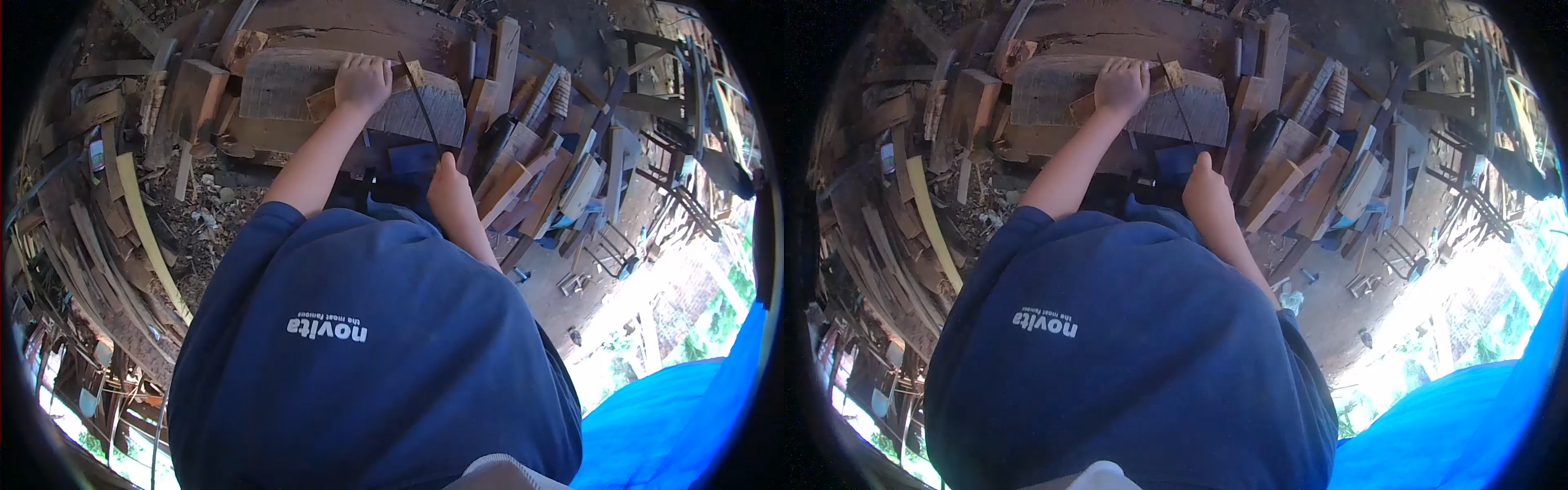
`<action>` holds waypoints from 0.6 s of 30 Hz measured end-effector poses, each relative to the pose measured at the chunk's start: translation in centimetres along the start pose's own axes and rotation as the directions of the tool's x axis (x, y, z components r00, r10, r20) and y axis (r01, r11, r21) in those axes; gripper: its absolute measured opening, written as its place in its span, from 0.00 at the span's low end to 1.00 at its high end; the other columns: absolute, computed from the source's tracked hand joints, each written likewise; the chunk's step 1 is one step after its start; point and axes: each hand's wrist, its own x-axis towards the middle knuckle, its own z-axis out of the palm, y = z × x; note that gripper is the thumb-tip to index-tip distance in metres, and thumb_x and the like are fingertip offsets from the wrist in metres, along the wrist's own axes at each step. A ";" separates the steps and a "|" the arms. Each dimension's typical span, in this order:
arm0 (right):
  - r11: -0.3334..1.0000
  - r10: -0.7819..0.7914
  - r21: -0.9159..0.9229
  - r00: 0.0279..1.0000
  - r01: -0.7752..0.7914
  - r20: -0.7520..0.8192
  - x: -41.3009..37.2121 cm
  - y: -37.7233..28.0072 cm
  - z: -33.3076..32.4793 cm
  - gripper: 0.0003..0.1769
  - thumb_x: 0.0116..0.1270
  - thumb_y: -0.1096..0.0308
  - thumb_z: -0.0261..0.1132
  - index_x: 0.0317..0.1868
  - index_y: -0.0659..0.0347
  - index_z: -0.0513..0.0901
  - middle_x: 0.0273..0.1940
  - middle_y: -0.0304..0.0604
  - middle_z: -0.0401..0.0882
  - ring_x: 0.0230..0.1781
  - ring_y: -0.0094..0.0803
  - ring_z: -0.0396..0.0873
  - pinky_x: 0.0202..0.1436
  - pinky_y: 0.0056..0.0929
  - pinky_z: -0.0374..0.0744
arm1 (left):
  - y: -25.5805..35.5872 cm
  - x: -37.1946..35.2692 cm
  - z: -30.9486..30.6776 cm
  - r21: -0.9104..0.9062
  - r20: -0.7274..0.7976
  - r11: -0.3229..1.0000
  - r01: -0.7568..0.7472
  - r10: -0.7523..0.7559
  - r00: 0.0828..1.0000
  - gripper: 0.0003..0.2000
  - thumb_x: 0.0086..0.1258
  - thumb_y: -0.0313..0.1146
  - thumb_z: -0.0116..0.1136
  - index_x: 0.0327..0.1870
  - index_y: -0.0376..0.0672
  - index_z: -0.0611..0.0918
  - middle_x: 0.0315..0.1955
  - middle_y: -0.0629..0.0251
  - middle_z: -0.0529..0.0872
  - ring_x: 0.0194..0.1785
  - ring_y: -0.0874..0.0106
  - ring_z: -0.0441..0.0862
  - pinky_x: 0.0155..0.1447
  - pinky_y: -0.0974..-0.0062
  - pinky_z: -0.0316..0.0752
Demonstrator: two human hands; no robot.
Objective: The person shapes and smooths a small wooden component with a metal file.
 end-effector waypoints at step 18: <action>0.989 -0.056 0.139 0.998 0.053 0.019 1.6 2.3 -0.2 0.12 0.71 0.70 0.53 0.53 0.63 0.70 0.35 0.73 0.79 0.41 0.70 0.79 0.44 0.62 0.76 | -0.5 1.1 1.2 -0.044 0.147 0.997 0.057 -0.050 0.988 0.21 0.74 0.45 0.44 0.25 0.46 0.84 0.20 0.57 0.86 0.25 0.55 0.85 0.31 0.54 0.81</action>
